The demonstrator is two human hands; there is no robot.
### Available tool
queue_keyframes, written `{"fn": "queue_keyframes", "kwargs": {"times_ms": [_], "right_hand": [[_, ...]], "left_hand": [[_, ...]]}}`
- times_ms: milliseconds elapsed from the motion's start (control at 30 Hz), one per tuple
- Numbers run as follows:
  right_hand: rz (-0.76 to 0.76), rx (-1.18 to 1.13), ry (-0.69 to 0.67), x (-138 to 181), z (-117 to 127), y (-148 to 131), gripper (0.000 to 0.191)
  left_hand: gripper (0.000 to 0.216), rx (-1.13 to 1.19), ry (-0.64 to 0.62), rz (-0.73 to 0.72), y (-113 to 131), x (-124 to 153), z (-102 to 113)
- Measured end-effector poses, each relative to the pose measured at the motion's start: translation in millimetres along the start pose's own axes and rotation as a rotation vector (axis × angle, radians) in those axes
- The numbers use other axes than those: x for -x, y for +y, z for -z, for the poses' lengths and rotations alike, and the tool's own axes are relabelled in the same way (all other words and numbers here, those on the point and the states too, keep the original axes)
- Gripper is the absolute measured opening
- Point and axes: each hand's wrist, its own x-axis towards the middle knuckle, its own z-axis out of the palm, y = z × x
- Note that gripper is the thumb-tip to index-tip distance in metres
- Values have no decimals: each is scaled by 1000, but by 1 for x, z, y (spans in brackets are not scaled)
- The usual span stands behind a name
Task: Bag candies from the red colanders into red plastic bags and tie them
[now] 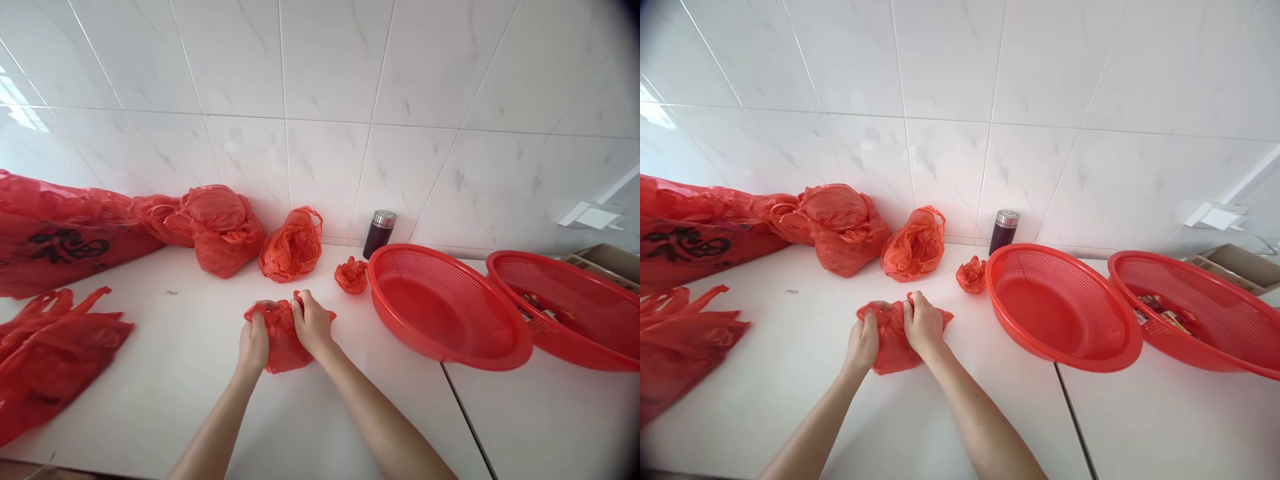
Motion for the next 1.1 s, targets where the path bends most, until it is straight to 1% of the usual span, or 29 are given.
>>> {"fn": "queue_keyframes", "kwargs": {"times_ms": [100, 267, 433, 600, 733, 867, 967, 1100], "right_hand": [[4, 85, -42, 1, -4, 10, 22], [-45, 209, -81, -7, 1, 31, 21], [-88, 292, -137, -12, -1, 46, 21], [-117, 313, -158, -14, -7, 53, 24], [-134, 282, -141, -14, -11, 55, 20], [-147, 194, -94, -12, -12, 55, 17], [-168, 78, -33, -9, -9, 57, 21], [-225, -140, 77, -7, 1, 66, 39]], "left_hand": [[44, -243, 3, -57, -12, -2, -8], [42, -551, -81, -120, -28, -9, -10], [43, -732, -148, -140, -34, -15, -13], [48, -815, -183, -153, -38, -17, -16], [46, -817, -180, -149, -44, -17, -18], [37, -735, -151, -134, -45, -16, -22], [33, -602, -115, -92, -43, -16, -20], [46, -316, -68, 53, -40, -14, -6]]}}
